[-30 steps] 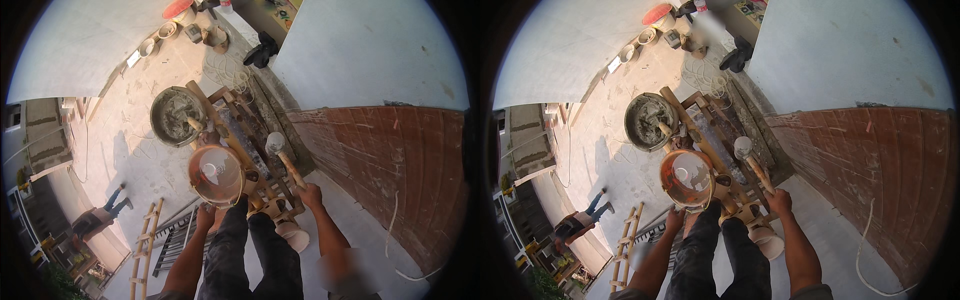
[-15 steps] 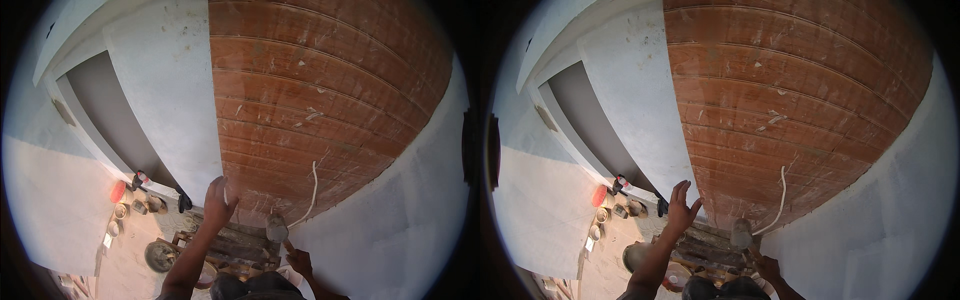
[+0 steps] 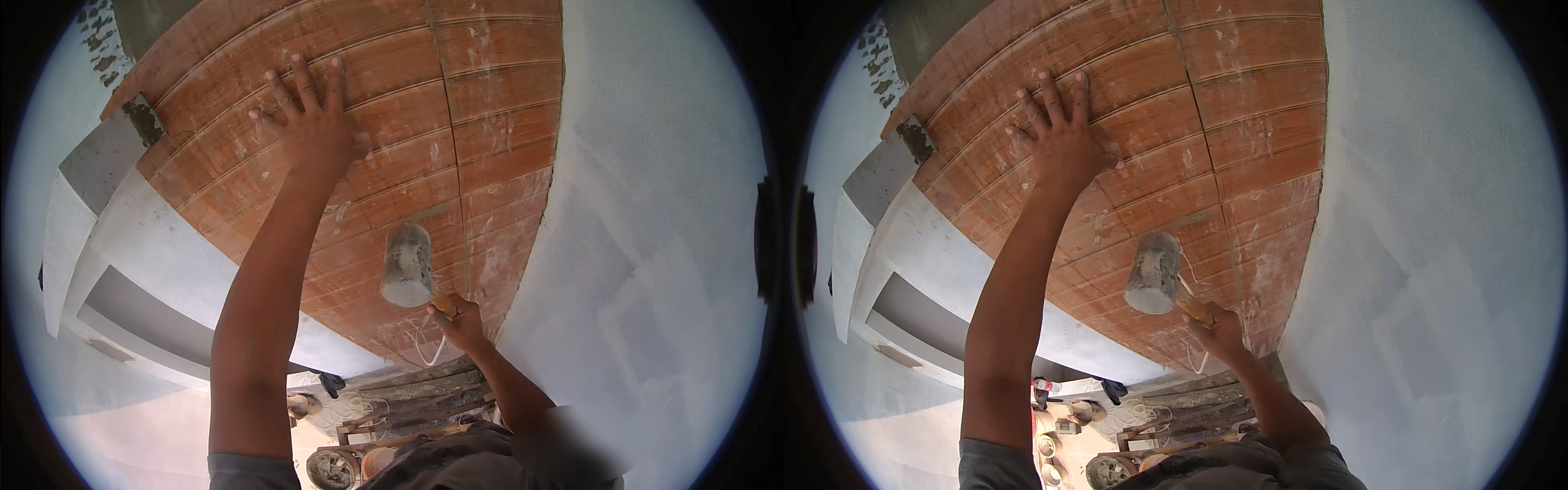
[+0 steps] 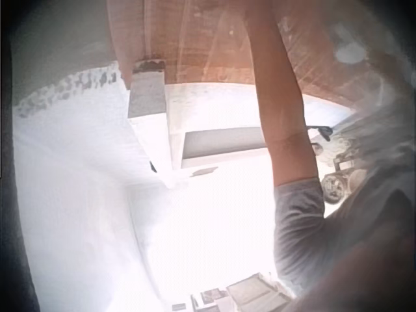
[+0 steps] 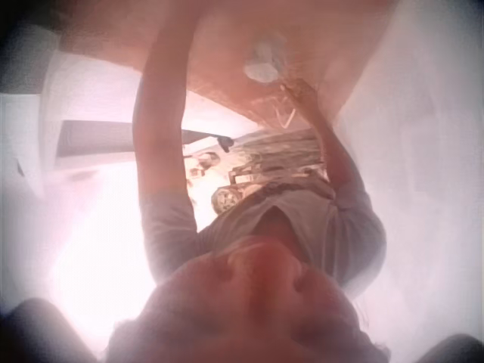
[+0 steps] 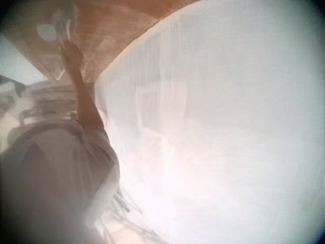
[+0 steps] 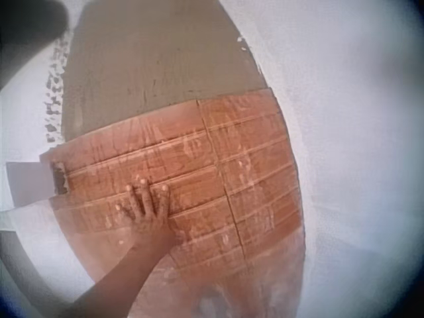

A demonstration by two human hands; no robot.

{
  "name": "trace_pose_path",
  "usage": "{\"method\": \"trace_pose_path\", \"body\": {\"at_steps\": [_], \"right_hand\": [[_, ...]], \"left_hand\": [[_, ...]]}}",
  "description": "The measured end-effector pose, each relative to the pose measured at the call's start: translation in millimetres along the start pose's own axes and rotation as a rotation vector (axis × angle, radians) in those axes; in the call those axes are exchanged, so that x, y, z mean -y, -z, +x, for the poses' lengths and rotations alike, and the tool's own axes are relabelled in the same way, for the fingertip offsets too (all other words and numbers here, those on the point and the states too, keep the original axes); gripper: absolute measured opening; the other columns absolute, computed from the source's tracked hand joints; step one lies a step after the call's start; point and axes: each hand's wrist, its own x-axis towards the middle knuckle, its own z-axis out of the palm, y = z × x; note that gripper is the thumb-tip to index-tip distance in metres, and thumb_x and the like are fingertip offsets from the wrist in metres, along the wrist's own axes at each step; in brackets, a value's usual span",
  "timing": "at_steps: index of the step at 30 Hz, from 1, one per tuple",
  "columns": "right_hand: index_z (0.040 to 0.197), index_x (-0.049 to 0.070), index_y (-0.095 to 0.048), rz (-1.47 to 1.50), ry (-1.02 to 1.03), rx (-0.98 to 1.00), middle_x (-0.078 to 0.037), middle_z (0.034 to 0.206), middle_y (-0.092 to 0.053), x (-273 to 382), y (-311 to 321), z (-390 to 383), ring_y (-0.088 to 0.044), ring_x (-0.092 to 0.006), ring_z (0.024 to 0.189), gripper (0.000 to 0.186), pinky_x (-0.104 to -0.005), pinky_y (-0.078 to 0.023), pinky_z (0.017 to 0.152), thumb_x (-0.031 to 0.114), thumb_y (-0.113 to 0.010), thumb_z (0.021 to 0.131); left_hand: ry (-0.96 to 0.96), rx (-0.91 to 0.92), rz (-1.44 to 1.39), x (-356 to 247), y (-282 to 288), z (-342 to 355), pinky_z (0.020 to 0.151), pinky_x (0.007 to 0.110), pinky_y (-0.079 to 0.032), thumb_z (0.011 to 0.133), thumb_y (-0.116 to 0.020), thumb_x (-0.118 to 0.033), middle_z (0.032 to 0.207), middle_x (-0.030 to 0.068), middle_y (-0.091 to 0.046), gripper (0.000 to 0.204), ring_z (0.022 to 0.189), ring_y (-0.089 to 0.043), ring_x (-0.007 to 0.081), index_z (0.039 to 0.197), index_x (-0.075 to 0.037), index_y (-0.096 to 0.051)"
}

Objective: The person applies mortar to a large terracotta tile using a trowel, positions the tile on a curved wall section, and taps it into place with a rubber mallet. The person repeats this process for additional tiles, ensuring alignment and adhesion.

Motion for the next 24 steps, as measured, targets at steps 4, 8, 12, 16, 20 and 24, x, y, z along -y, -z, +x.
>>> {"method": "trace_pose_path", "body": {"at_steps": [4,8,12,16,20,24], "right_hand": [[0.093,-0.001,-0.07,0.101,0.169,-0.226,-0.013,0.071,-0.068,-19.8,-33.7,57.3,-0.066,-0.0177,0.064,0.022,-0.0323,-0.049,0.059,0.018,-0.075,0.085],[0.091,-0.002,-0.07,0.079,-0.036,-0.149,-0.015,0.074,-0.07,-17.5,-34.9,96.7,-0.067,-0.0182,0.066,0.021,-0.0333,-0.049,0.061,0.017,-0.074,0.085],[0.089,-0.002,-0.071,0.212,-0.016,-0.153,-0.011,0.07,-0.068,-5.1,-30.5,102.2,-0.065,-0.0166,0.063,0.022,-0.0349,-0.049,0.059,0.02,-0.073,0.087],[0.091,-0.002,-0.069,0.238,0.034,-0.208,-0.008,0.068,-0.065,2.6,-22.8,131.4,-0.063,-0.014,0.063,0.026,-0.0335,-0.048,0.057,0.024,-0.073,0.09],[0.092,-0.001,-0.066,0.16,0.079,-0.148,-0.008,0.073,-0.066,61.4,-7.2,134.3,-0.062,-0.0142,0.064,0.037,-0.0321,-0.046,0.054,0.035,-0.068,0.095],[0.096,0.0,-0.063,0.363,0.227,-0.16,-0.008,0.077,-0.065,97.5,8.1,144.1,-0.062,-0.016,0.066,0.049,-0.0334,-0.046,0.056,0.049,-0.059,0.099]], "left_hand": [[0.033,0.077,-0.021,-12.3,13.0,2.5,0.104,0.083,-0.008,0.059,-0.088,-0.054,0.164,0.026,0.015,0.136,0.145,0.017,0.0571,0.162,-0.024,-0.005],[0.03,0.044,-0.057,-12.7,3.3,-3.7,0.103,0.084,-0.007,0.059,-0.089,-0.051,0.163,0.0268,0.016,0.135,0.145,0.017,0.0582,0.162,-0.023,-0.007],[0.021,0.023,-0.027,-8.8,1.4,-1.5,0.102,0.085,-0.013,0.055,-0.091,-0.053,0.163,0.0274,0.015,0.142,0.145,0.015,0.0583,0.162,-0.023,-0.004],[0.05,0.033,0.006,-10.2,3.1,2.8,0.101,0.084,-0.018,0.046,-0.094,-0.059,0.162,0.0285,0.015,0.153,0.146,0.012,0.0582,0.162,-0.021,-0.001],[0.055,0.042,0.007,-0.9,-0.7,0.1,0.101,0.084,-0.019,0.045,-0.095,-0.059,0.162,0.0298,0.015,0.154,0.146,0.012,0.0585,0.161,-0.019,-0.003],[0.034,0.053,-0.019,-7.4,11.0,2.1,0.102,0.083,-0.019,0.045,-0.094,-0.061,0.162,0.0297,0.013,0.152,0.146,0.012,0.058,0.161,-0.018,-0.005]]}}
